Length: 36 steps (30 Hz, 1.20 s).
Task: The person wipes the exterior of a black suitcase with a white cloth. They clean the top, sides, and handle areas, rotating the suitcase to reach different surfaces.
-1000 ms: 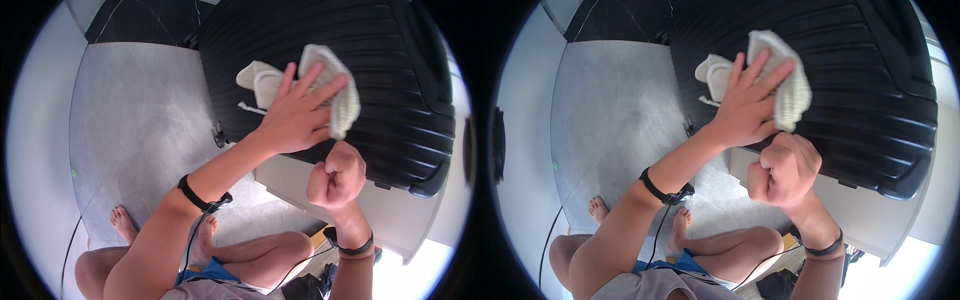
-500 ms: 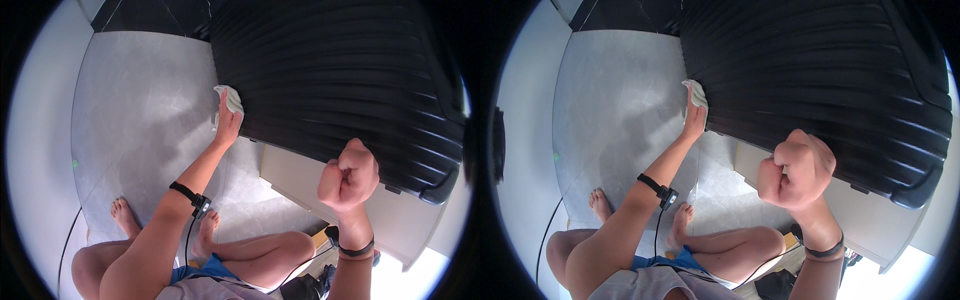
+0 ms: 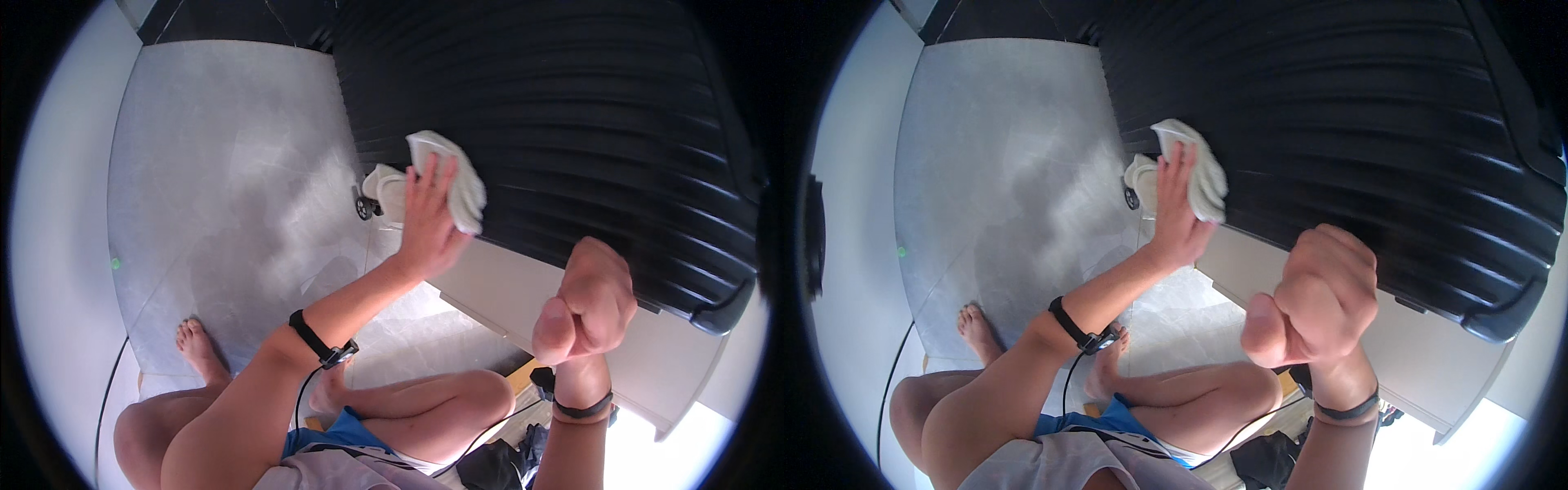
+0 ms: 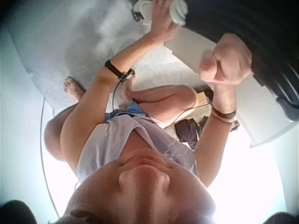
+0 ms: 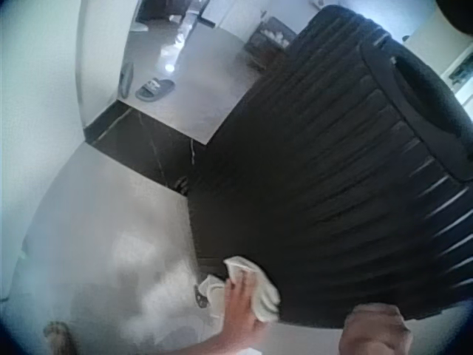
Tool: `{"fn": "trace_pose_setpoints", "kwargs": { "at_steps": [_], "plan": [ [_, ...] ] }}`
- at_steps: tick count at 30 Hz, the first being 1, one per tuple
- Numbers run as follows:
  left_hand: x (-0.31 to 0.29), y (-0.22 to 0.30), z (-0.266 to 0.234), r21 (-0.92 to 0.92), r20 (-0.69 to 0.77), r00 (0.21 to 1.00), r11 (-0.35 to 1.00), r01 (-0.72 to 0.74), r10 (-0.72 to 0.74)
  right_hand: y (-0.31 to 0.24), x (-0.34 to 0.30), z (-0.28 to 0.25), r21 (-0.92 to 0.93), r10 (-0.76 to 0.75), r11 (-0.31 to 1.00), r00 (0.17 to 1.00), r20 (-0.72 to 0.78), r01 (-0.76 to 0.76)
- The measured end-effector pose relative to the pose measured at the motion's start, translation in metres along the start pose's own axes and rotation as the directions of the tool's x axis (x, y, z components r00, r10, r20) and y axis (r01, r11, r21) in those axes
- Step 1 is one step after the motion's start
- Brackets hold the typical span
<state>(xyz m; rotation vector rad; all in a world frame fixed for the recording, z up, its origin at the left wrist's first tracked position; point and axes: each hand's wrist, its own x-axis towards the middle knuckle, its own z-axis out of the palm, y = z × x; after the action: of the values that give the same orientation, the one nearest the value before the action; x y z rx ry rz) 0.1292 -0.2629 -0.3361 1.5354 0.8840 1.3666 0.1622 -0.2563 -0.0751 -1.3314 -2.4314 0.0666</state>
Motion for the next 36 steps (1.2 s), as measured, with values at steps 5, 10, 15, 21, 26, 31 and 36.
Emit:
{"fn": "trace_pose_setpoints", "kwargs": {
  "at_steps": [5,10,15,21,26,31,36],
  "plan": [
    [0.051,0.057,-0.009,-0.048,0.029,0.944,0.944,-0.327,0.329,0.011,-0.006,-0.003,0.104,-0.068,0.991,0.993,-0.092,0.078],
    [0.098,0.080,-0.016,0.050,0.079,0.885,0.885,-0.463,0.458,0.019,-0.007,-0.005,0.119,-0.075,0.989,0.992,-0.101,0.087],
    [0.116,0.082,-0.010,0.037,-0.023,0.828,0.828,-0.559,0.560,0.022,-0.006,-0.008,0.121,-0.100,0.986,0.989,-0.111,0.114],
    [0.082,-0.005,-0.019,0.206,0.113,0.874,0.850,-0.485,0.472,0.035,-0.008,-0.003,0.048,-0.137,0.988,0.977,-0.160,0.146],
    [0.050,-0.106,-0.020,0.194,-0.064,0.978,0.964,-0.180,0.196,0.038,0.006,0.011,0.172,-0.065,0.974,0.911,-0.407,0.146],
    [0.042,-0.125,-0.006,0.036,-0.164,0.986,0.999,-0.032,0.037,0.019,0.072,-0.013,-0.361,-0.262,0.915,0.947,-0.185,0.183],
    [0.065,-0.105,-0.015,0.062,-0.151,0.988,0.997,-0.037,0.046,0.045,0.148,-0.072,-0.853,-0.200,0.522,0.970,-0.140,-0.016]
  ]
}}
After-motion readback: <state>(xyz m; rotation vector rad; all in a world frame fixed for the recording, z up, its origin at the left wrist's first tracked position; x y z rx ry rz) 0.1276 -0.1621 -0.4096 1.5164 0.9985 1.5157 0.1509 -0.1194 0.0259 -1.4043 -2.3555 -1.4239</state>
